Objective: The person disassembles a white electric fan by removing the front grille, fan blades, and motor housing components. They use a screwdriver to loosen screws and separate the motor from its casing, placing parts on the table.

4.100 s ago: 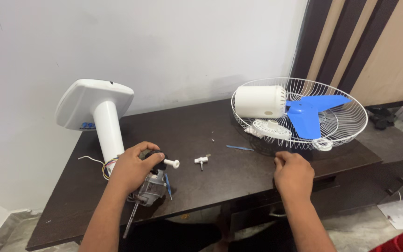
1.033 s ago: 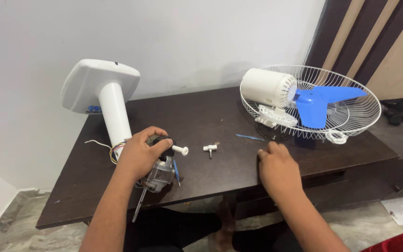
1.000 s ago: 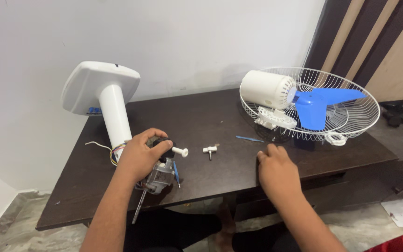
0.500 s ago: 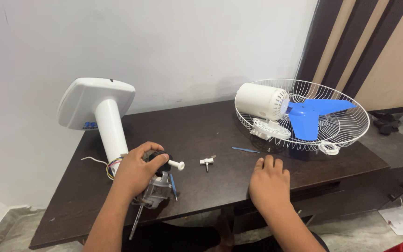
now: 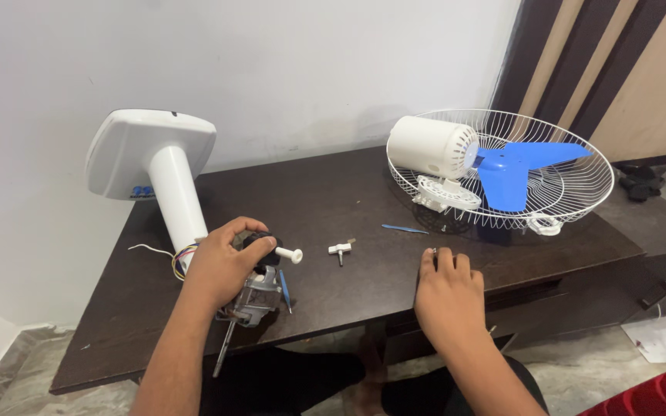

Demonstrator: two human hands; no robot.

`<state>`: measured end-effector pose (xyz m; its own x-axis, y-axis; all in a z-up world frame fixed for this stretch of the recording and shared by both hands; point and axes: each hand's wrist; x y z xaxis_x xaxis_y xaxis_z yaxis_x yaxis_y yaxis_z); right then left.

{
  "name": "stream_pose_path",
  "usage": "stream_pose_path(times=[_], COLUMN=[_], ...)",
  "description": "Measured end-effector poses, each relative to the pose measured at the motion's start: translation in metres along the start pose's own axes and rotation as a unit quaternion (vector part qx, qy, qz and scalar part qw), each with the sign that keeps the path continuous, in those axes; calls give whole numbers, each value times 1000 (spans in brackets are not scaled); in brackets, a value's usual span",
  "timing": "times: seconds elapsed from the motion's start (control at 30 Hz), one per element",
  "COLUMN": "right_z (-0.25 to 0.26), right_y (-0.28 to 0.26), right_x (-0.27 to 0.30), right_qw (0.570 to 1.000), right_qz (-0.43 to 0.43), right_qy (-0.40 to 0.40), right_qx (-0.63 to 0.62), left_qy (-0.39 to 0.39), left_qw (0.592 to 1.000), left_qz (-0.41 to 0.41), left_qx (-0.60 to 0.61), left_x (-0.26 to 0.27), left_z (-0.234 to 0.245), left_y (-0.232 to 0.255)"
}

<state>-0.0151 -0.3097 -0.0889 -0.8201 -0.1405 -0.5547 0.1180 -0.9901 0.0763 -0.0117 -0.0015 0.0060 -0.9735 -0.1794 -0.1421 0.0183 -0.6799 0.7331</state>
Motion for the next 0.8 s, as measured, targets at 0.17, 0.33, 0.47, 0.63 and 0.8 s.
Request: stream_pose_path(times=[0.17,0.33,0.47,0.63,0.8], right_z=[0,6,8,-4,-17], right_y=[-2,-16,-18,-11,-11], right_x=[10,30,37,23,12], right_qw=[999,988,978,982,988], right_qz=[17,10,40,45,16], right_qy=[27,-20,9,-22,-41], right_qx=[-28,-150,-204,-182,-148], left_qy=[4,21,10,0,18], left_qw=[1000,999,999,1000,999], left_qz=[-2,-41,-32,-7,-45], left_qx=[1,0,2,19,6], left_x=[-2,-4,-7,-7,-9], left_z=[-1,-3,-4,-4,-5], left_y=[-3,-7,-7,-10,-13])
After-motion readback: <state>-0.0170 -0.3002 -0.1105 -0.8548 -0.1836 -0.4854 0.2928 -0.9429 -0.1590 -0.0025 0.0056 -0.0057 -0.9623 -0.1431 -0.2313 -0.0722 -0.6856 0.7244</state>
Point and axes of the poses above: each hand's wrist, its own x-axis away from the middle knuckle, its own z-axis out of the back of the hand, y = z × x, and after that the axes turned 5 degrees about -x, right-handed
